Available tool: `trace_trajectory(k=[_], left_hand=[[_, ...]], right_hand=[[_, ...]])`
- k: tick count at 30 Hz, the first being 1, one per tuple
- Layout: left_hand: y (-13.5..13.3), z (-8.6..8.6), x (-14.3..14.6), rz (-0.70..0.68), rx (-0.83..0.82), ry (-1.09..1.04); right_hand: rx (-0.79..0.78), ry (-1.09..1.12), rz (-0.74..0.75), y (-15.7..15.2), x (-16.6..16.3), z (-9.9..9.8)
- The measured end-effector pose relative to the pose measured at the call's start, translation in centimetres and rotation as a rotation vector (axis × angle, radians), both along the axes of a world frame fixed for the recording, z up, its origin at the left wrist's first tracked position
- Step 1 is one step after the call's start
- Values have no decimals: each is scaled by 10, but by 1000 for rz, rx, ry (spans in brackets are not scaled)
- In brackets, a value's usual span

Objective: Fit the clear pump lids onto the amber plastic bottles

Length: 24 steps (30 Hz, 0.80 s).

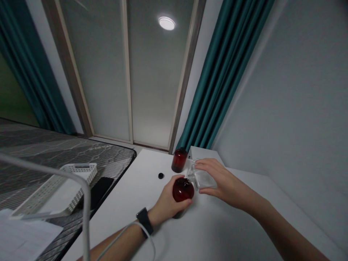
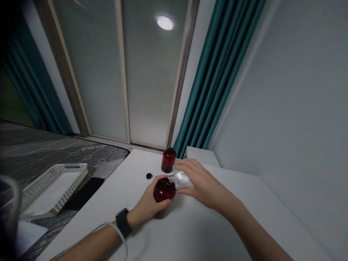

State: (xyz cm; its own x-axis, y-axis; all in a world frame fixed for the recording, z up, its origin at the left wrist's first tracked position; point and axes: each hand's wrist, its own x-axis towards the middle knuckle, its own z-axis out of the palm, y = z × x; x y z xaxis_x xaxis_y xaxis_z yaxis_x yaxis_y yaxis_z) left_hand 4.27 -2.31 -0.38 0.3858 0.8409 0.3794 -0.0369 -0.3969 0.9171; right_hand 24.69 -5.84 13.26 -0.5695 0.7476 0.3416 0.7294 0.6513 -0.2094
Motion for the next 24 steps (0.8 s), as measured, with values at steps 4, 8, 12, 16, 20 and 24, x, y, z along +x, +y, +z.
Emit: trace_trajectory(k=[4, 8, 12, 16, 20, 24], left_hand=[[-1, 2, 0, -8, 0, -7], [-1, 2, 0, -3, 8, -8], [-1, 1, 0, -6, 4, -16], [-1, 2, 0, 5, 2, -16], [-1, 3, 0, -5, -2, -24], [-1, 1, 1, -20, -1, -43]], right_hand=[[-3, -7, -3, -1, -1, 2], [-7, -14, -4, -2, -3, 4], [9, -5, 1, -2, -3, 4], [18, -15, 9, -3, -4, 4], [15, -26, 14, -2, -5, 3], [17, -28, 10, -2, -5, 2]])
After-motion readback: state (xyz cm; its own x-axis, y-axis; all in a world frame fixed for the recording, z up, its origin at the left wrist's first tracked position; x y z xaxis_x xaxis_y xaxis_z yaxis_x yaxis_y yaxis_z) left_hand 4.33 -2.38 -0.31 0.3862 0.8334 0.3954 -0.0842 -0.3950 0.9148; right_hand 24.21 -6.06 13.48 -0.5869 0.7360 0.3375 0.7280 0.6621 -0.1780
